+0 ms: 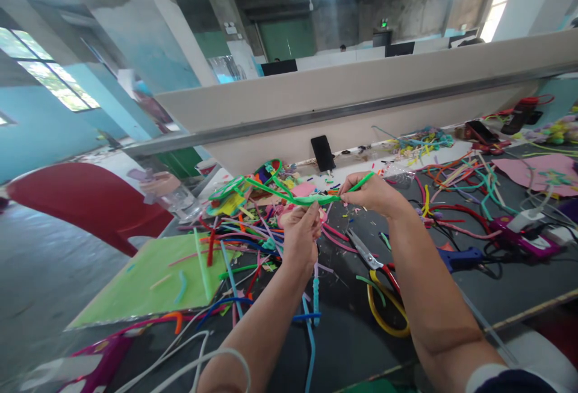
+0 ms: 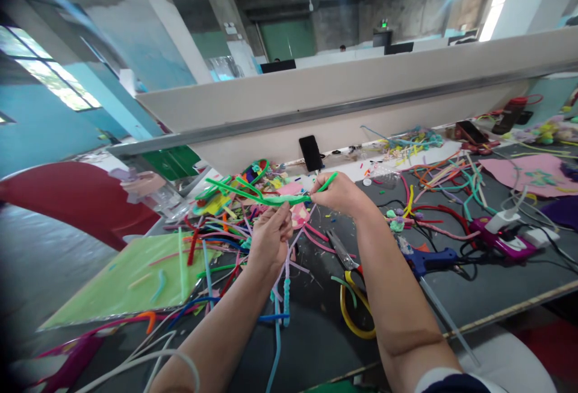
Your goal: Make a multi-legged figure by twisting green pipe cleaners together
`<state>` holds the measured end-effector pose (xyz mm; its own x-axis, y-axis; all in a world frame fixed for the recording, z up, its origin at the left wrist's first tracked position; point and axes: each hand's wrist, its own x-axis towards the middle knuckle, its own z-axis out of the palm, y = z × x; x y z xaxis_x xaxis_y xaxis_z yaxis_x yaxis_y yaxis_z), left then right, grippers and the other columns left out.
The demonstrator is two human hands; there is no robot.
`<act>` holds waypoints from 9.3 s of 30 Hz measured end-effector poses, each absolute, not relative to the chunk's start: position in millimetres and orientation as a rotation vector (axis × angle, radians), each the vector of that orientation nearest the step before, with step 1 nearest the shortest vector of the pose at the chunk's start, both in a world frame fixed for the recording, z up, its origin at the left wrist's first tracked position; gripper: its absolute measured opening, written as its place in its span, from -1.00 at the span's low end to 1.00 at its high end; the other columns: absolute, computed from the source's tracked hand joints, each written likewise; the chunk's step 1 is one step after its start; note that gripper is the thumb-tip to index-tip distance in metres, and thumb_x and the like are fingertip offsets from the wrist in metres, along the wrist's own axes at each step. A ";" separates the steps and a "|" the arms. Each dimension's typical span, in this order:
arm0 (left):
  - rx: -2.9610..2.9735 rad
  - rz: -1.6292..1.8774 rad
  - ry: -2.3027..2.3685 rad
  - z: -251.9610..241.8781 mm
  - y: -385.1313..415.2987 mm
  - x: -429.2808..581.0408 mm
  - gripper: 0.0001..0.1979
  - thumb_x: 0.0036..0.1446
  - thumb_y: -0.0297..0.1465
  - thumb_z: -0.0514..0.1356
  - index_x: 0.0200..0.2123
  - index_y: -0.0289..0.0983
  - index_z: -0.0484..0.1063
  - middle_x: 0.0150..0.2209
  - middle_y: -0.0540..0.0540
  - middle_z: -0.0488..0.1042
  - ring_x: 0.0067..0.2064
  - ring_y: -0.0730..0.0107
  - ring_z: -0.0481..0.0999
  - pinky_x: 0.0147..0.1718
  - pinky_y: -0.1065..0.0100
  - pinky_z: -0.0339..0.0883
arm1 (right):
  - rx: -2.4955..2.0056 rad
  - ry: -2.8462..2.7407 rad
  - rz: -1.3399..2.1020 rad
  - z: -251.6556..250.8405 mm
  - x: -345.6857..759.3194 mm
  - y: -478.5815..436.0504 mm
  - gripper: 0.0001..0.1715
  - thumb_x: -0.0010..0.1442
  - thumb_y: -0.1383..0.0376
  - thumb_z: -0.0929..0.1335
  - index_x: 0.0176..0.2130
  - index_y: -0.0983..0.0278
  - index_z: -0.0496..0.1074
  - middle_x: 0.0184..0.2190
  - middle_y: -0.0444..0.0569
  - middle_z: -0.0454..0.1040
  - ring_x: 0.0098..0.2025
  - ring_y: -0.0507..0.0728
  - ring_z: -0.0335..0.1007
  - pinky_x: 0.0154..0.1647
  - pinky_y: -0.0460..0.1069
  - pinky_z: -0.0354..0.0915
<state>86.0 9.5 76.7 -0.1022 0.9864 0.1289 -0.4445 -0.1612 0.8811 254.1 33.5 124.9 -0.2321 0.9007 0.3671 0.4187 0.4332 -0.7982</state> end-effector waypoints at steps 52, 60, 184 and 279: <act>0.855 1.343 0.660 87.2 17.9 61.2 -0.55 -0.18 -0.37 0.40 -0.61 -0.28 0.08 -0.70 0.20 0.00 -0.70 0.75 -0.08 -0.74 0.58 -0.25 | -0.501 -1.242 1.823 99.1 241.1 56.8 -0.85 -0.14 0.33 0.47 -0.51 0.30 0.42 -0.58 -0.15 0.46 -0.47 0.03 0.42 -0.13 0.07 0.38; 0.834 1.451 0.684 87.3 24.2 55.4 -0.58 -0.16 -0.35 0.40 -0.57 -0.28 0.13 -0.69 0.21 -0.02 -0.70 0.75 -0.11 -0.74 0.57 -0.26 | -0.419 -1.072 1.936 89.6 223.7 60.1 -0.85 -0.01 0.27 0.45 -0.41 0.29 0.43 -0.52 -0.10 0.50 -0.45 0.04 0.42 -0.18 0.08 0.42; 0.934 1.569 0.721 80.0 20.8 67.3 -0.67 -0.12 -0.33 0.38 -0.56 -0.31 0.24 -0.66 0.18 0.00 -0.69 0.73 -0.08 -0.71 0.53 -0.24 | -1.021 -1.425 1.049 107.5 210.5 51.2 -0.68 -0.09 0.07 0.38 -0.60 0.28 0.37 -0.64 -0.17 0.32 -0.54 0.00 0.14 -0.45 -0.06 0.06; 0.846 1.695 0.648 95.5 16.5 60.2 -0.79 -0.13 -0.34 0.37 -0.43 -0.32 0.45 -0.55 0.06 0.40 -0.54 0.60 0.37 -0.48 0.50 0.28 | -0.565 -1.121 1.083 73.2 159.0 52.0 -0.74 -0.07 0.13 0.50 -0.36 0.21 0.57 -0.32 -0.10 0.59 -0.13 0.18 0.49 0.08 0.15 0.28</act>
<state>60.2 16.5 95.5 -0.1653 0.9628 0.2136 -0.5748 -0.2701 0.7724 159.0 52.0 73.2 0.0392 0.9013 0.4314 -0.4009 0.4097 -0.8194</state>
